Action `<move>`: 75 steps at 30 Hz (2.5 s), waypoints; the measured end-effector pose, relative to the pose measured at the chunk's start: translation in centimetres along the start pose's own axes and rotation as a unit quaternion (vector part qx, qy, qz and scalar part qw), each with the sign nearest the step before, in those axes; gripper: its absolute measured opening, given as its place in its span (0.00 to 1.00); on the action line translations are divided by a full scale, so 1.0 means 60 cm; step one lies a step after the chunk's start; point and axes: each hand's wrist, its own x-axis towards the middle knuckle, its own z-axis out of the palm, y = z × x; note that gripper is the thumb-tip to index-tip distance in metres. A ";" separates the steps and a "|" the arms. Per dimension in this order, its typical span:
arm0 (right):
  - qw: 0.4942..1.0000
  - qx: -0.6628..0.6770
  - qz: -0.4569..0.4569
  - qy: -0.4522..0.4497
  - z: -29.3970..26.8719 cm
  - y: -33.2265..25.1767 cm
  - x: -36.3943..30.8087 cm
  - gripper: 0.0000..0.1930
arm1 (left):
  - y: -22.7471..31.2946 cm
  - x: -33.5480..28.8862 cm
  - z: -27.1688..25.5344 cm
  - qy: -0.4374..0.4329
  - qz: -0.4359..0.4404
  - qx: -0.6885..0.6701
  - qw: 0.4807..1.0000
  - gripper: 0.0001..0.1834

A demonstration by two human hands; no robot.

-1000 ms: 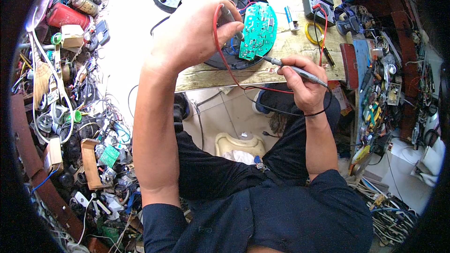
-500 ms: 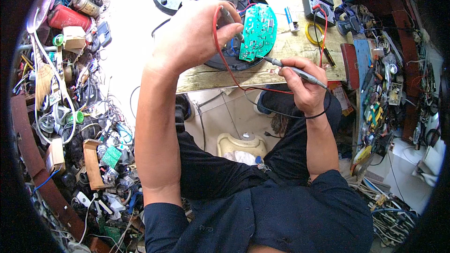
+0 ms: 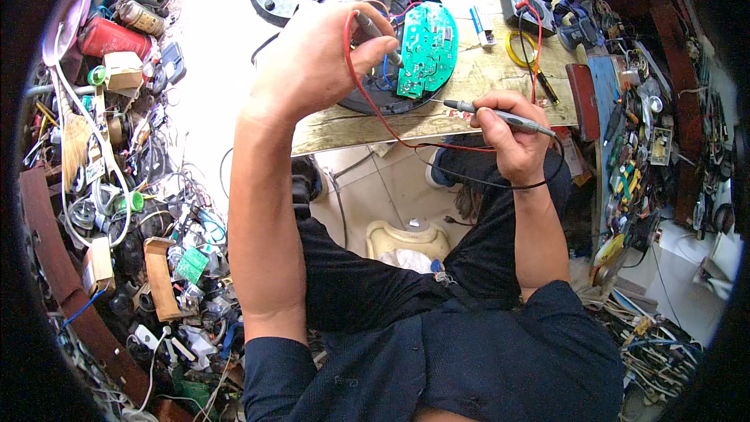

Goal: The person uses a multimeter to test various points on a green circuit board. They hold the red probe in the left hand and the black probe in the right hand, touching different components on the board while occasionally glancing at the multimeter display.

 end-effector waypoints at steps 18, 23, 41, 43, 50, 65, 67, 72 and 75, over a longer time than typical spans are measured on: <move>0.991 0.109 0.068 0.048 0.001 0.014 -0.014 0.07 | 0.004 0.000 0.000 -0.005 -0.008 0.033 0.999 0.12; 0.990 0.113 0.060 0.059 0.010 0.012 -0.007 0.07 | 0.012 -0.005 -0.002 -0.007 -0.023 0.018 1.000 0.12; 0.980 0.168 0.051 0.090 0.019 0.024 0.021 0.10 | 0.004 0.001 0.003 0.018 0.037 0.050 0.998 0.13; 0.979 0.178 0.041 0.084 0.018 0.024 0.024 0.11 | 0.009 0.000 0.001 0.018 0.028 0.053 0.998 0.13; 0.981 0.161 0.024 0.101 0.032 0.005 0.043 0.16 | 0.021 -0.001 -0.006 -0.010 -0.013 0.027 1.000 0.13; 0.981 0.167 0.002 0.096 0.023 0.008 0.047 0.12 | 0.013 0.004 -0.004 0.019 0.037 0.049 0.998 0.10; 0.981 0.171 -0.018 0.087 0.017 0.003 0.051 0.11 | -0.005 0.003 0.005 0.035 0.055 0.019 0.998 0.11; 0.987 0.134 -0.060 0.069 0.013 -0.026 0.066 0.08 | 0.004 0.005 -0.002 0.025 0.032 0.017 0.999 0.11; 0.983 0.139 -0.087 0.082 0.024 -0.018 0.066 0.07 | -0.002 0.005 0.002 0.035 0.036 0.000 0.999 0.11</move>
